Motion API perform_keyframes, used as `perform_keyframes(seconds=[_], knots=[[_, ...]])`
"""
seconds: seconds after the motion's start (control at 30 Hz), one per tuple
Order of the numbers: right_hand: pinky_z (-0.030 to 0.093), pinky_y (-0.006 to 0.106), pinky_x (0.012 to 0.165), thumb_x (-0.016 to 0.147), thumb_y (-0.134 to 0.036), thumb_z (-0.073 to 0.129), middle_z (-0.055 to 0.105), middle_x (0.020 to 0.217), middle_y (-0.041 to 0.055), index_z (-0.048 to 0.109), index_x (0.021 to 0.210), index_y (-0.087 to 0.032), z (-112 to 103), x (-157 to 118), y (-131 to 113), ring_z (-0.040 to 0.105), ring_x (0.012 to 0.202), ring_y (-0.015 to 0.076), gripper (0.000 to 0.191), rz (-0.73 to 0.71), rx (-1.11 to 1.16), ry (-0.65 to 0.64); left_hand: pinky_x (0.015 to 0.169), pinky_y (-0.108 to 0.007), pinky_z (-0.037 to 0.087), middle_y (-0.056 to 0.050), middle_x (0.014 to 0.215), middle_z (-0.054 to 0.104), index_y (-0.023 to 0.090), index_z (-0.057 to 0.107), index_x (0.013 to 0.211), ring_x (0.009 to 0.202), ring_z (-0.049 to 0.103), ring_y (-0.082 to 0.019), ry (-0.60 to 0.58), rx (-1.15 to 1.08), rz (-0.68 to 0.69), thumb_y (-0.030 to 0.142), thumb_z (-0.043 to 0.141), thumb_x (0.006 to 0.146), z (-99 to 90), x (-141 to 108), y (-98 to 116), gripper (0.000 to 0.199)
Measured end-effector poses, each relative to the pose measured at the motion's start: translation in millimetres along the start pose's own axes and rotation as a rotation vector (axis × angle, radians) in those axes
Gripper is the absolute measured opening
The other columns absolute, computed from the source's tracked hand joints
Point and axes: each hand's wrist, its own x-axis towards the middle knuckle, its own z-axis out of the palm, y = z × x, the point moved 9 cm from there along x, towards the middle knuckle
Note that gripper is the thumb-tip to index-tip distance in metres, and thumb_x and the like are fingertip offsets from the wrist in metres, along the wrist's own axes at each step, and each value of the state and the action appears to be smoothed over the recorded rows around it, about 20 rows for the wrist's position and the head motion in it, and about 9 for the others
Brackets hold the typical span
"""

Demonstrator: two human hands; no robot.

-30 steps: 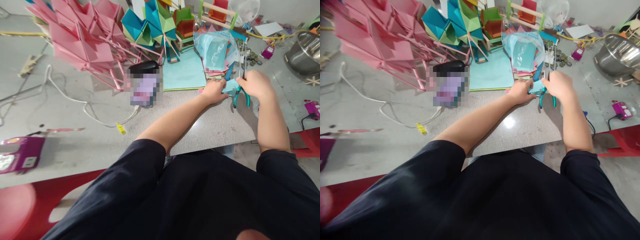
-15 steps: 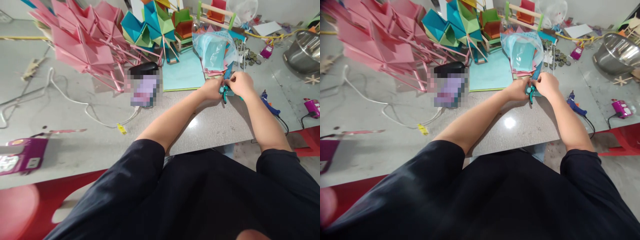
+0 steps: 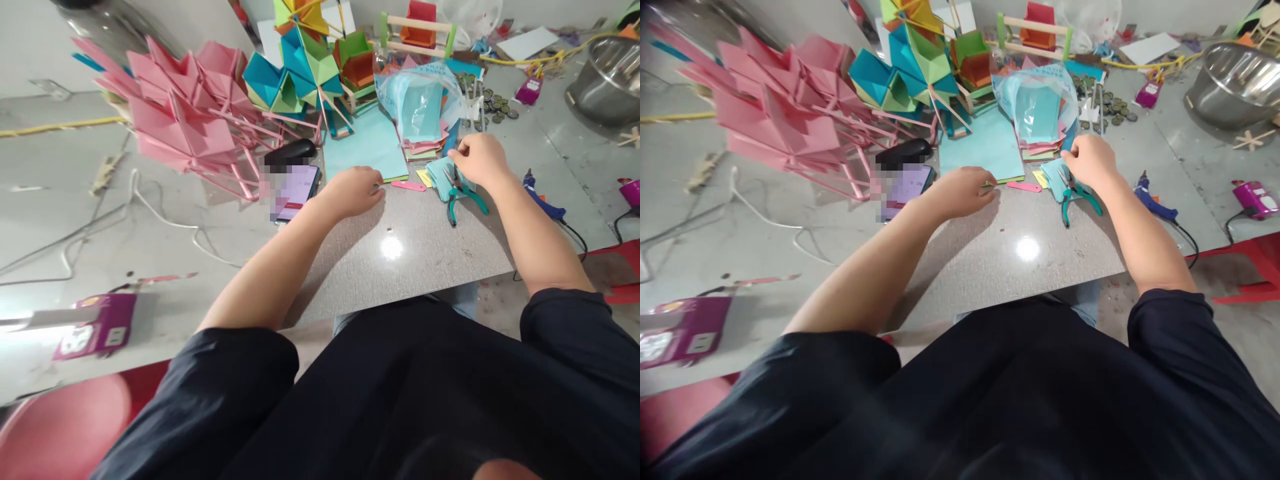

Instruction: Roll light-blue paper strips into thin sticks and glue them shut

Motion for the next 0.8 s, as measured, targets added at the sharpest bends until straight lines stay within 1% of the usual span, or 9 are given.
perform_keyframes(seconds=[0.1, 0.17, 0.23, 0.3, 0.4, 0.53, 0.6, 0.7, 0.8], knots=[[0.053, 0.049, 0.089, 0.106, -0.045, 0.064, 0.081, 0.103, 0.0164, 0.064, 0.083, -0.029, -4.5, -4.6, -7.6, 0.072, 0.099, 0.0359, 0.028, 0.022, 0.007, -0.002, 0.124, -0.057, 0.054, -0.02, 0.156, 0.075, 0.021, 0.076, 0.144, 0.149, 0.067, -0.042, 0.098, 0.035, -0.074, 0.031, 0.046, 0.107, 5.5, -18.3, -20.3, 0.049], [0.052, 0.049, 0.091, 0.108, -0.044, 0.061, 0.082, 0.104, 0.0169, 0.065, 0.085, -0.029, -8.6, -8.6, -15.6, 0.073, 0.103, 0.0366, 0.028, 0.02, 0.021, 0.009, 0.13, -0.061, 0.049, -0.02, 0.17, 0.068, 0.021, 0.073, 0.149, 0.158, 0.06, -0.044, 0.156, -0.001, -0.103, 0.032, 0.047, 0.107, 7.8, -20.6, -28.7, 0.051], [0.052, 0.05, 0.094, 0.108, -0.044, 0.059, 0.082, 0.105, 0.0163, 0.066, 0.087, -0.028, -11.1, -13.6, -25.6, 0.074, 0.104, 0.0364, 0.028, -0.004, 0.027, 0.016, 0.134, -0.064, 0.044, -0.019, 0.177, 0.062, 0.022, 0.068, 0.154, 0.163, 0.055, -0.045, 0.186, -0.072, -0.118, 0.038, 0.05, 0.108, 10.5, -16.9, -34.0, 0.052], [0.053, 0.049, 0.096, 0.109, -0.044, 0.058, 0.082, 0.105, 0.015, 0.068, 0.088, -0.029, -11.9, -19.6, -38.6, 0.073, 0.105, 0.0355, 0.028, -0.051, 0.025, 0.018, 0.133, -0.065, 0.044, -0.02, 0.172, 0.066, 0.023, 0.067, 0.154, 0.161, 0.057, -0.046, 0.2, -0.13, -0.144, 0.044, 0.053, 0.109, 12.4, -10.8, -38.8, 0.052], [0.053, 0.047, 0.097, 0.109, -0.04, 0.057, 0.083, 0.107, 0.0133, 0.069, 0.089, -0.029, -7.8, -31.0, -65.8, 0.073, 0.106, 0.0333, 0.026, -0.162, 0.038, -0.002, 0.129, -0.065, 0.047, -0.019, 0.161, 0.074, 0.025, 0.072, 0.145, 0.154, 0.06, -0.047, 0.219, -0.158, -0.18, 0.045, 0.056, 0.107, 11.7, -4.2, -43.5, 0.046], [0.051, 0.044, 0.09, 0.108, -0.038, 0.064, 0.083, 0.11, 0.0114, 0.075, 0.096, -0.026, 13.1, -44.5, -111.7, 0.073, 0.104, 0.032, 0.021, -0.325, 0.0, -0.123, 0.129, -0.063, 0.046, -0.019, 0.157, 0.076, 0.024, 0.074, 0.14, 0.152, 0.061, -0.045, 0.242, -0.207, -0.191, 0.045, 0.059, 0.105, 11.6, -2.0, -47.0, 0.043], [0.05, 0.044, 0.088, 0.109, -0.039, 0.068, 0.083, 0.114, 0.0118, 0.079, 0.101, -0.025, 26.3, -45.8, -132.5, 0.074, 0.107, 0.0334, 0.02, -0.387, -0.052, -0.18, 0.13, -0.064, 0.046, -0.017, 0.154, 0.078, 0.027, 0.076, 0.132, 0.15, 0.062, -0.044, 0.26, -0.244, -0.195, 0.044, 0.062, 0.104, 13.1, -0.8, -50.6, 0.036], [0.052, 0.047, 0.091, 0.109, -0.033, 0.069, 0.084, 0.125, 0.0148, 0.083, 0.116, -0.022, 42.5, -37.5, -150.6, 0.075, 0.116, 0.0374, 0.018, -0.376, -0.101, -0.202, 0.13, -0.064, 0.047, -0.011, 0.152, 0.079, 0.031, 0.077, 0.123, 0.149, 0.063, -0.042, 0.29, -0.294, -0.209, 0.042, 0.065, 0.103, 15.9, 2.3, -58.1, 0.026], [0.054, 0.053, 0.102, 0.11, -0.024, 0.065, 0.081, 0.139, 0.0201, 0.082, 0.132, -0.018, 51.7, -29.0, -155.8, 0.072, 0.13, 0.0426, 0.028, -0.291, -0.107, -0.136, 0.131, -0.062, 0.047, -0.01, 0.15, 0.08, 0.032, 0.077, 0.121, 0.149, 0.064, -0.039, 0.289, -0.314, -0.213, 0.039, 0.062, 0.105, 18.3, 4.7, -62.0, 0.024]])
